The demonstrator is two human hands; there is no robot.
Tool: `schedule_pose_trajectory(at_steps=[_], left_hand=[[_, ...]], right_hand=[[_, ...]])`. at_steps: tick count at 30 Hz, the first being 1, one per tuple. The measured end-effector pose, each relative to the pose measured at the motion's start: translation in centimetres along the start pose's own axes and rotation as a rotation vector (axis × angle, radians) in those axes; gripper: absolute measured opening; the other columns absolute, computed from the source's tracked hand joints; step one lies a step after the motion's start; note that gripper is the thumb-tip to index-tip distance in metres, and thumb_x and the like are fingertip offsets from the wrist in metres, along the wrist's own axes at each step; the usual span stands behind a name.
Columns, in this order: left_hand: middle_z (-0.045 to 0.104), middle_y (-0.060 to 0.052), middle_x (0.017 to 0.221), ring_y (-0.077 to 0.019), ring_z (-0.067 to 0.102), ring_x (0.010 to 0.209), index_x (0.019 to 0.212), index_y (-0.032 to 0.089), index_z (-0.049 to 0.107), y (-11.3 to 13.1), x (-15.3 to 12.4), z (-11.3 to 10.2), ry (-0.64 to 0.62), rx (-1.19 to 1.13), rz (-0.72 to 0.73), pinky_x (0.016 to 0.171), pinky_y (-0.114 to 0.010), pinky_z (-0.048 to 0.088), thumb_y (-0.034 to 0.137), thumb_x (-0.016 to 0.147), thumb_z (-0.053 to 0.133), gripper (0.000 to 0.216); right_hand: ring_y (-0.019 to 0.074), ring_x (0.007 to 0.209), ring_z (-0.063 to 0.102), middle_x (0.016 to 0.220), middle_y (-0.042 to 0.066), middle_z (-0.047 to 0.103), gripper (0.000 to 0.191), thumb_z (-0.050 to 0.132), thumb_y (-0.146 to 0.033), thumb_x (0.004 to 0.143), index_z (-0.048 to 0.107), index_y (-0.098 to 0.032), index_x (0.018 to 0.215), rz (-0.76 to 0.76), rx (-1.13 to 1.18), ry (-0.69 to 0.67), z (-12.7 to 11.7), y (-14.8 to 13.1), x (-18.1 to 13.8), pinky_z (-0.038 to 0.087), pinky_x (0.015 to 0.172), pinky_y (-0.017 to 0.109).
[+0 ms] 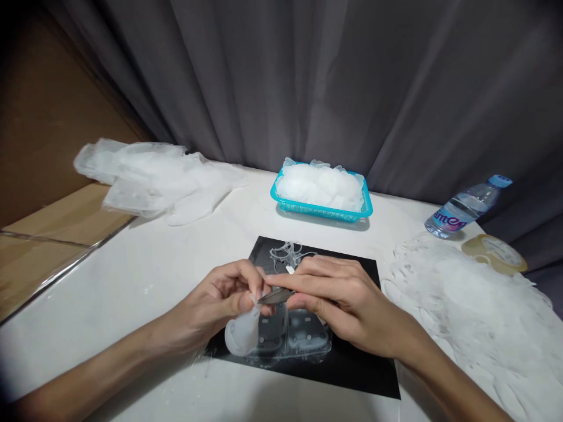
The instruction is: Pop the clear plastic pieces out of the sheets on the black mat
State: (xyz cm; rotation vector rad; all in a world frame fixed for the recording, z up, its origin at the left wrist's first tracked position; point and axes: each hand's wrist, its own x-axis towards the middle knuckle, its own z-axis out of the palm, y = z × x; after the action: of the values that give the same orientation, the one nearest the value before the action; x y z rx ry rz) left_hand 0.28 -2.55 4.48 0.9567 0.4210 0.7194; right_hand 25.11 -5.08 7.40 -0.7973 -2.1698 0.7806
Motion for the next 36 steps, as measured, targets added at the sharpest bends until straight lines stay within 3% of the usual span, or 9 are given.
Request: schedule_pose_trajectory(at_steps=[8,28,36], left_hand=[[0.072,-0.001,0.094,-0.0126,0.074,0.089,0.091,0.020,0.077,0.43,-0.05,-0.08,-0.038,0.056,0.026,0.088,-0.025,0.058,0.022,0.092,0.079,0.003],[0.072,-0.001,0.089,-0.0119,0.069,0.081,0.086,0.019,0.076,0.40,0.04,0.08,-0.008,0.089,0.039,0.077,-0.023,0.052,0.028,0.088,0.084,0.011],[0.072,-0.001,0.091,-0.0117,0.071,0.083,0.087,0.020,0.077,0.48,-0.01,0.16,-0.011,0.075,0.032,0.082,-0.024,0.054,0.027,0.090,0.082,0.009]], right_hand=[[0.0136,0.081,0.059,0.091,0.003,0.065,0.038,0.057,-0.024,0.106,0.064,-0.025,0.143,-0.013,0.012,0.008,-0.01,-0.07,-0.16,0.049,0.074,0.026],[0.0143,0.079,0.060,0.088,0.003,0.065,0.036,0.056,-0.023,0.106,0.066,-0.021,0.140,-0.042,-0.018,0.012,0.02,-0.27,0.01,0.051,0.073,0.027],[0.0149,0.078,0.059,0.085,0.003,0.065,0.036,0.056,-0.025,0.106,0.066,-0.025,0.141,-0.034,0.009,0.037,0.15,-0.10,0.12,0.051,0.072,0.028]])
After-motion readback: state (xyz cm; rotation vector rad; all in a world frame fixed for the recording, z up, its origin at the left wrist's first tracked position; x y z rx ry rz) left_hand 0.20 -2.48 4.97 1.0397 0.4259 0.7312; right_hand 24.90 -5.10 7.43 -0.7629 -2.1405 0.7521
